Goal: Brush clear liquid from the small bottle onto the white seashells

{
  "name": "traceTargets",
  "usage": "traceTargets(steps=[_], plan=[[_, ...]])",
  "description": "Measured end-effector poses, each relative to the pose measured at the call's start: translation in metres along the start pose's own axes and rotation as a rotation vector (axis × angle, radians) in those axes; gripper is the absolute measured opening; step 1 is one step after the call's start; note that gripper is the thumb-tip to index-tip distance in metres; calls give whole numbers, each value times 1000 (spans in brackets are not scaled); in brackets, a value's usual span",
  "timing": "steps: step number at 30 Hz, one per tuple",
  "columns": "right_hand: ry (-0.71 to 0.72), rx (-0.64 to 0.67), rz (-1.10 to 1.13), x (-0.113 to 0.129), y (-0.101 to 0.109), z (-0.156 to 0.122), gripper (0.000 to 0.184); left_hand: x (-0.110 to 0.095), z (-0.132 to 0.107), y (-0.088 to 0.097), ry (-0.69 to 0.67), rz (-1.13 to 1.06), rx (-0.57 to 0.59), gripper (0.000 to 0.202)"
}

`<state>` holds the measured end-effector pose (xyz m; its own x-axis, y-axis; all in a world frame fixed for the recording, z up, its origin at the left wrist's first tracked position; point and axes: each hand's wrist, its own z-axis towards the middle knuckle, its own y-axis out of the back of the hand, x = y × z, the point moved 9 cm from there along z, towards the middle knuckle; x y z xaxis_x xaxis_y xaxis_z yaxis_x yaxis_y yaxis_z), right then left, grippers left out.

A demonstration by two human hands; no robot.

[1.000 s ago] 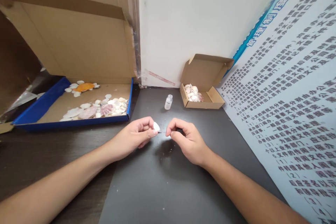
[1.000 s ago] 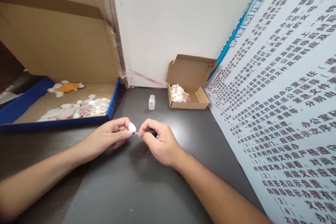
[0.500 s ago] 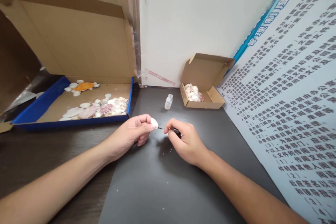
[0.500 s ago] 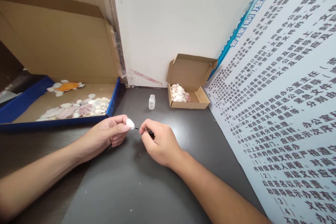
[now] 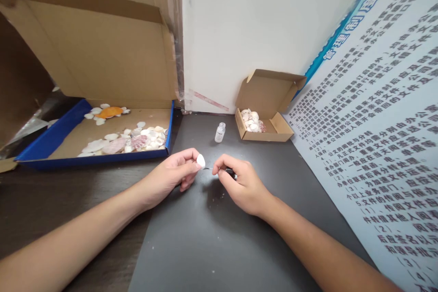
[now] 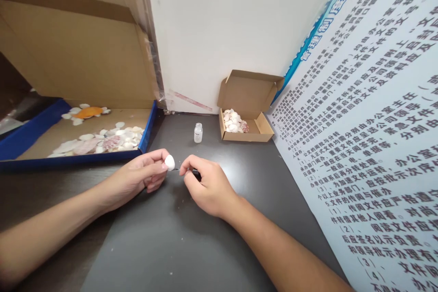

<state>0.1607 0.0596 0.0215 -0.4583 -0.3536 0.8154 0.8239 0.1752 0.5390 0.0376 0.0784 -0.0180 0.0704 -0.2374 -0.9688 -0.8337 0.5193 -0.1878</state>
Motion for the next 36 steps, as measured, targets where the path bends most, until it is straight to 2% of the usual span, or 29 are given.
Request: traceTargets(steps=[3,6,11,15,19,21,25,30,34,36], plan=[[-15,-26,-34,-3,2,1,15,1,0,0,4,7,2,22],[73,-27,30,8,3,-1,15,1,-1,0,7,-13,-4,22],[50,-18,-110,9,2,-4,15,0,-1,0,14,-18,-18,23],[122,-18,-14,14,1,-5,16,0,-1,0,11,-14,-15,23],[31,19,-77,4,-2,-3,15,0,-2,1,14,-7,-21,23],[-8,11,-41,2,1,-3,15,0,-2,1,15,-6,-25,23],[54,8,129,12,3,-5,16,0,-1,0,8,24,-22,24],[23,17,-25,8,0,-3,15,-3,-1,-5,-11,173,24,25],[-1,34,163,8,1,-2,18,-5,-2,-8,-2,206,41,24],[-6,20,125,7,3,-2,17,-5,-3,-8,5,205,38,24]])
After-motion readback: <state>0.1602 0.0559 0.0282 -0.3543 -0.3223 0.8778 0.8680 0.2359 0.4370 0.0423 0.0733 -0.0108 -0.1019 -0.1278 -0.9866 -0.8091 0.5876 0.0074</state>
